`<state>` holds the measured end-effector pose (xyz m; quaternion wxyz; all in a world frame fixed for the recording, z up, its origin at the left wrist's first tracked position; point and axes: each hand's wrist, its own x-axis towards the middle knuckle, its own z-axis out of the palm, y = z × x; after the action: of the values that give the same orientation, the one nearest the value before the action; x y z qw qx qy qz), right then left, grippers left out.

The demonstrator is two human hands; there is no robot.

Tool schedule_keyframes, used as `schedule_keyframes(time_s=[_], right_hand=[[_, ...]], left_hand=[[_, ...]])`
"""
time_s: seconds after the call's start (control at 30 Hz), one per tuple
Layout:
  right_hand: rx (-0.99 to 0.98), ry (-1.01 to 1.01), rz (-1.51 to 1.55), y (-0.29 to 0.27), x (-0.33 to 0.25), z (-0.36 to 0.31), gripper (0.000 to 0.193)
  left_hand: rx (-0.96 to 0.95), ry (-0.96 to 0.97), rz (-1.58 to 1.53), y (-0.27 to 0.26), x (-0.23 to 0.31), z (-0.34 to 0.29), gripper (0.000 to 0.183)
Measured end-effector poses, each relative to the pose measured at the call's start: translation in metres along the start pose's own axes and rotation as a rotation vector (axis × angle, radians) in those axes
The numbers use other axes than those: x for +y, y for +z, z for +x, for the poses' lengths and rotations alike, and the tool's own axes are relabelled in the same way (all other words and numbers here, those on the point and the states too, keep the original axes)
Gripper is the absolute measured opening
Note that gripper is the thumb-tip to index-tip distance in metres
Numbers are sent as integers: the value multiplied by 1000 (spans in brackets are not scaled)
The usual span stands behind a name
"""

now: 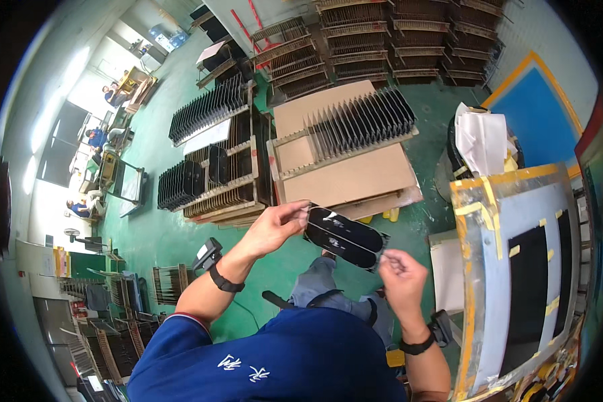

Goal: Manually applying ink through a screen stencil onto black rectangular plates and inspecting the results.

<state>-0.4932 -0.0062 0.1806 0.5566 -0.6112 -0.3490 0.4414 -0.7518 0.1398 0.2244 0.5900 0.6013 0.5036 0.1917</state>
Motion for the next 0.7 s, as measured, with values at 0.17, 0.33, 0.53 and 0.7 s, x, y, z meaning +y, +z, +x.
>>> schedule_keyframes(time_s=[0.17,0.33,0.53,0.7], right_hand=[[-30,-85,-52,125,60,66,29],[-97,-138,-113,223,107,127,52],[-115,-22,-149,272,134,163,68],[-159,74,-172,283,139,178,75]], left_hand=[[162,187,313,-97,-54,66,46],[216,363,369,-169,-80,176,46],[84,374,183,-196,-116,271,48],[19,318,100,-200,-134,310,46]])
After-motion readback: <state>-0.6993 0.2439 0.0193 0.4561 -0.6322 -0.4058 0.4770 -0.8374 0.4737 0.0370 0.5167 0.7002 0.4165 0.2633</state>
